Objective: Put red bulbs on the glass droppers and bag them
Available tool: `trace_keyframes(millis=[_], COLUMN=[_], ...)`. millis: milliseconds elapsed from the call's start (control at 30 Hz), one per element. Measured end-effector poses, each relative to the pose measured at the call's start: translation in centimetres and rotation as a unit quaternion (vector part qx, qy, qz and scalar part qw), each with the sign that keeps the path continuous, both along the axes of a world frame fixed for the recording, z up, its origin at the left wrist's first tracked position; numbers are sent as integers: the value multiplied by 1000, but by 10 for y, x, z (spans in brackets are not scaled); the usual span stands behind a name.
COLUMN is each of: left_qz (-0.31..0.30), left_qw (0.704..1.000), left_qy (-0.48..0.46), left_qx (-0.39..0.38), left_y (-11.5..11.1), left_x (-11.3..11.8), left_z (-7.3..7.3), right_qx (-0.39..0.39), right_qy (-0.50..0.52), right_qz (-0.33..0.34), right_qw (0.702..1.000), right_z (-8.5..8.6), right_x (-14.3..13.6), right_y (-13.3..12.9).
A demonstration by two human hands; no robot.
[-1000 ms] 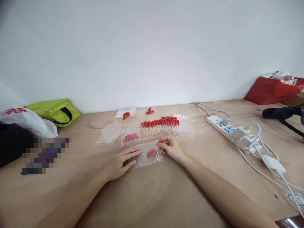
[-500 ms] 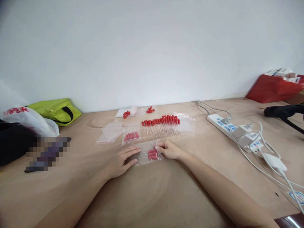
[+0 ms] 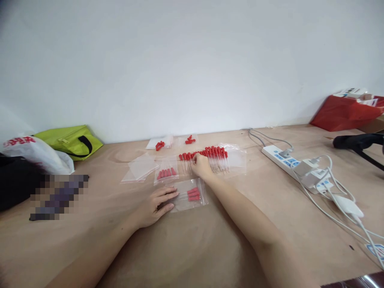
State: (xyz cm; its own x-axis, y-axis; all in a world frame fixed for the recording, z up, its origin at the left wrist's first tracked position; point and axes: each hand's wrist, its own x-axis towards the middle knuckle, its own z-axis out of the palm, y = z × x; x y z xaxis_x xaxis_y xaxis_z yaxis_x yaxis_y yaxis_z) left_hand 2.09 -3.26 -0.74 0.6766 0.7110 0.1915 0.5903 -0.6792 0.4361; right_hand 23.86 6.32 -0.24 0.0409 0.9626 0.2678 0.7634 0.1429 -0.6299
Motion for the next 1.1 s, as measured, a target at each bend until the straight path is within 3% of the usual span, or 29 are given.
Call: trace_keyframes(millis=[200,433,567,667,767,867,1100], left_qz=[5,1,2,7,10,16,27], left_qw=[1000,1000,1000,1000,1000,1000,999], left_qy=[7,5,7,10,10,10,15], left_qx=[-1,3,2,0,-2,-3,-11], left_y=[-1,-2,-2,-2,-2,-2,-3], left_x=[-2,-1,0,0,0,2,2], left_z=[-1,-1,0,0,1,1,3], right_qx=[-77,-98,-84,-40,17,19,-5], right_qy=[-2,7,25,107,267,354,461], right_qz=[-77,-81,-70,-31,-9,-28,-23], right_qw=[994,992,994,993,963,935,887], right_z=[3,12,18,9,-9,-26,-31], right_x=[-26,-29,-13,16,49,67,43], right_y=[18,19,8,-11,-34,-53,-72])
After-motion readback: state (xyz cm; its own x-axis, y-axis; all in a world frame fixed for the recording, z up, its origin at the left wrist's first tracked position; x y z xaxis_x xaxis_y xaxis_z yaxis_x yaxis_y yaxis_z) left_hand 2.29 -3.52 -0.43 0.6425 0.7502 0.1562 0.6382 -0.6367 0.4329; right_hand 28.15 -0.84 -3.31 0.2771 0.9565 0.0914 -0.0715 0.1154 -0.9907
